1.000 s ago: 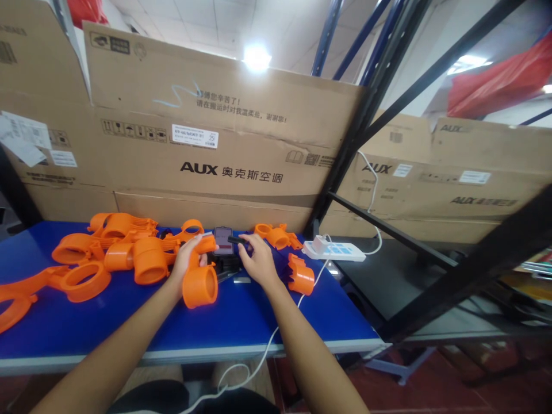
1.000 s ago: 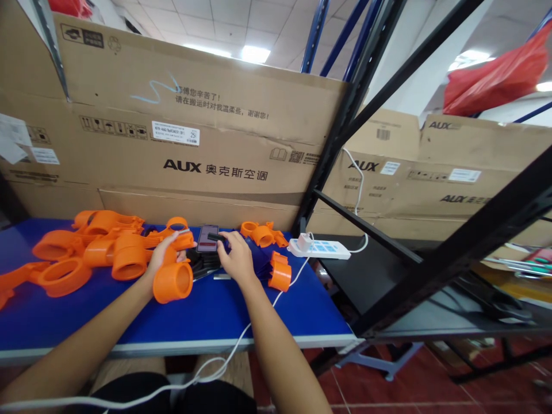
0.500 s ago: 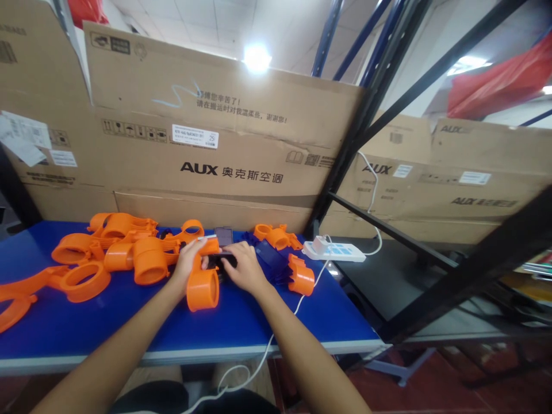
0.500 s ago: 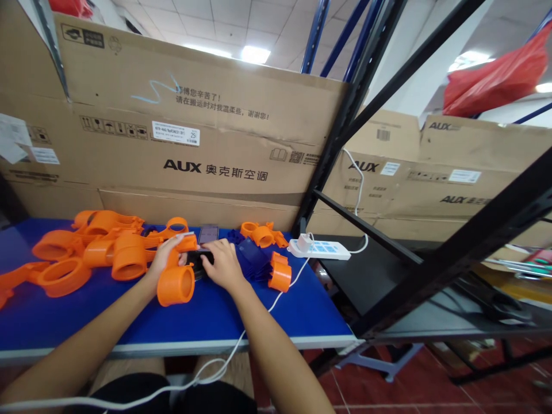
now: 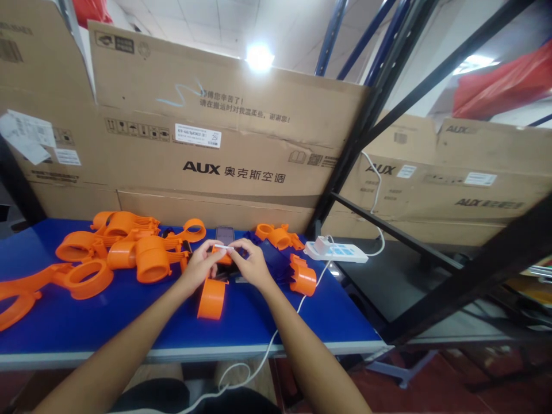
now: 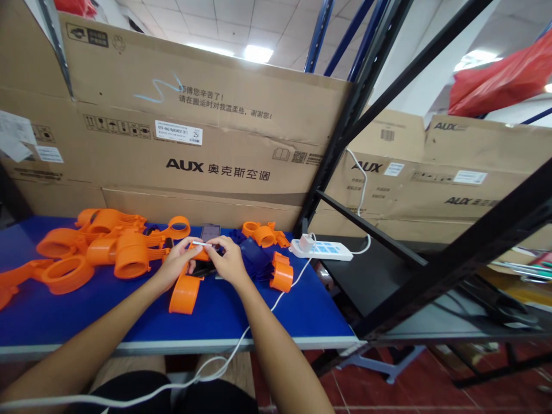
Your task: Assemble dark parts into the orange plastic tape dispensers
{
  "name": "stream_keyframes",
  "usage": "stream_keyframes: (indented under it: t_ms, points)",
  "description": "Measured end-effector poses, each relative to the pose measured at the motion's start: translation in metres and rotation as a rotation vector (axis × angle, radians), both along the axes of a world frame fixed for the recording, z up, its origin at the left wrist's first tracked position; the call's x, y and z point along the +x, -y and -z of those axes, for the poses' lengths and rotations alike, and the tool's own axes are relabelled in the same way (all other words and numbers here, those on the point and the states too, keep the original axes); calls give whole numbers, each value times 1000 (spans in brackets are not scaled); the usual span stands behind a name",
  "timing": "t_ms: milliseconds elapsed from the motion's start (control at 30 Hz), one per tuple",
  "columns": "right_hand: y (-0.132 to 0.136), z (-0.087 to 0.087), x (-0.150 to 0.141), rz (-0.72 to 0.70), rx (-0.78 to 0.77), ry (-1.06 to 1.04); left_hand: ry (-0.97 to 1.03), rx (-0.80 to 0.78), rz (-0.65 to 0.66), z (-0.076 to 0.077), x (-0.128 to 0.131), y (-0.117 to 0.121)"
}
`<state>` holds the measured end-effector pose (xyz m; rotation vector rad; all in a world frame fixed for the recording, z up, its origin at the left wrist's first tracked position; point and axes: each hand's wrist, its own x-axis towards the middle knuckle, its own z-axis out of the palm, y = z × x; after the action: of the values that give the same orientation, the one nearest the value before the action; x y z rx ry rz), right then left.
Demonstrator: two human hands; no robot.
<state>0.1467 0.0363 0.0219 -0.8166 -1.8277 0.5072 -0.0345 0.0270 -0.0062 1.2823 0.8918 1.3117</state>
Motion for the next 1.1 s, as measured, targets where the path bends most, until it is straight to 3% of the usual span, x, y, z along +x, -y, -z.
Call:
stream_keyframes:
  t_ms: [133,400,567,767,1100]
  points:
    - [-3,-2,4,12,-30,8,-58,3,-29,2,1,-1]
    - [-4,-12,22,64,-30,15,-16,30,-119,-9,-4,4]
    - [-4,-20,36,-4,-34,78,26,30,-119,-11,-5,5]
    - [-7,-23,56,71,17,10,263,3,-153,-21,-16,2]
    - [-3,-16,51,-57,107,531,299,-39,-133,-19,-16,-1]
